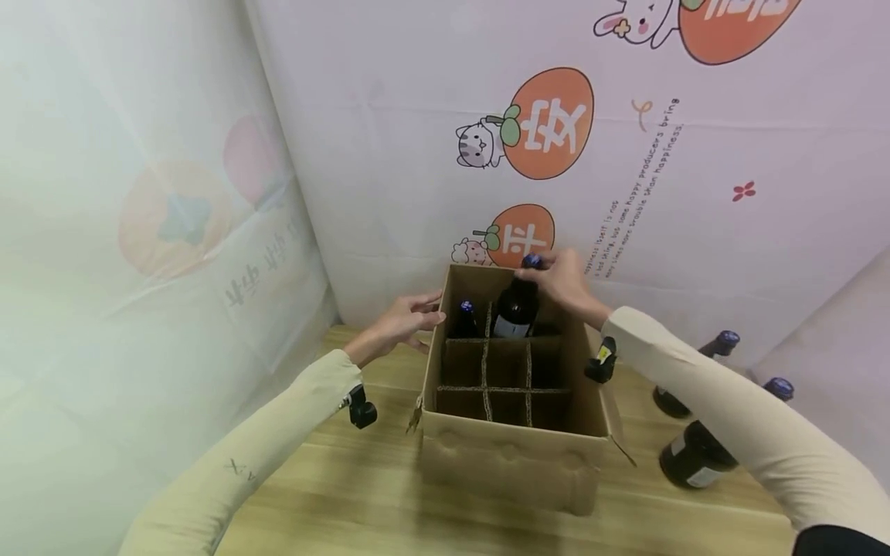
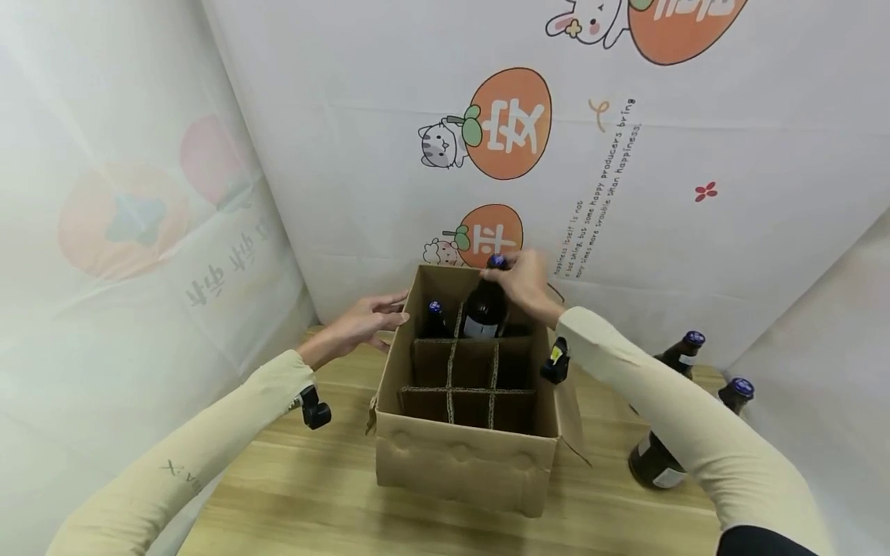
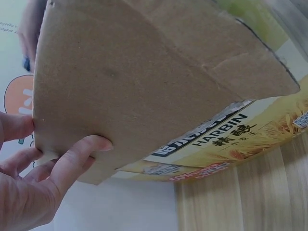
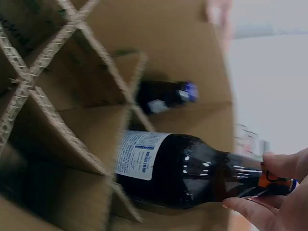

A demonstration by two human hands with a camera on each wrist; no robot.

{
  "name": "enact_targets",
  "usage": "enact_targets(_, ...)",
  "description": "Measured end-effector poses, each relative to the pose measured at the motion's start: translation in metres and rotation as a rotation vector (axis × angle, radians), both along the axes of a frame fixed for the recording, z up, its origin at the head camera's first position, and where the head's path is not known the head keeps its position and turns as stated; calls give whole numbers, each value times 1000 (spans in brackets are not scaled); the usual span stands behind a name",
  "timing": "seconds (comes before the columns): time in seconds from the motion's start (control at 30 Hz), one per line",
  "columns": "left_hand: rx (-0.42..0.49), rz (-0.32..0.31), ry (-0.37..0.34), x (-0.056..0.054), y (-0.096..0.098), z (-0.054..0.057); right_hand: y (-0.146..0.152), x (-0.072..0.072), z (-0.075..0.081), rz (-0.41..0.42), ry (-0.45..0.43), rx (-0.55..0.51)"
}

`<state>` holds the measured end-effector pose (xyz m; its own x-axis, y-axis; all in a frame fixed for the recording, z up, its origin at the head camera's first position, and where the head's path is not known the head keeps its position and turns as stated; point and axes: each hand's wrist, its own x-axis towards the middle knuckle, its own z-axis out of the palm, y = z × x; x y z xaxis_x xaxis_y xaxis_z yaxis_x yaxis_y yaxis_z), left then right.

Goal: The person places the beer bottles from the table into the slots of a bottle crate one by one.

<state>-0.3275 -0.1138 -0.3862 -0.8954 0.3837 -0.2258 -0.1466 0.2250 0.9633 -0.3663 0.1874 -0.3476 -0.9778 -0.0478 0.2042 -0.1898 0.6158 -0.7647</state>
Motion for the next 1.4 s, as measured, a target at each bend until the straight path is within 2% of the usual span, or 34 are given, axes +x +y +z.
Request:
enact_targets(0.13, 8, -8, -7, 3, 2, -2, -9, -1, -18, 86, 20, 182)
enact_targets(0.27, 9, -8, -16, 5, 1, -2, -13, -7, -22, 164, 6, 262)
enact_targets(0.57, 14, 0, -15, 2, 2, 1, -19, -20, -35, 319, -180, 366)
enact_targets(0.97, -4, 5, 1, 3, 0, -1, -17, -22, -21, 381, -224, 320)
enact_targets(1.2, 1, 3, 5, 2, -1, -3, -17, -24, -11, 409, -387, 357)
enact_targets(1.3, 2, 5, 2, 2, -1, -3, -11, -24, -1, 414, -433, 317)
enact_targets(1.4, 0, 3, 4, 3, -1, -3, -1, -22, 7, 410, -434, 239)
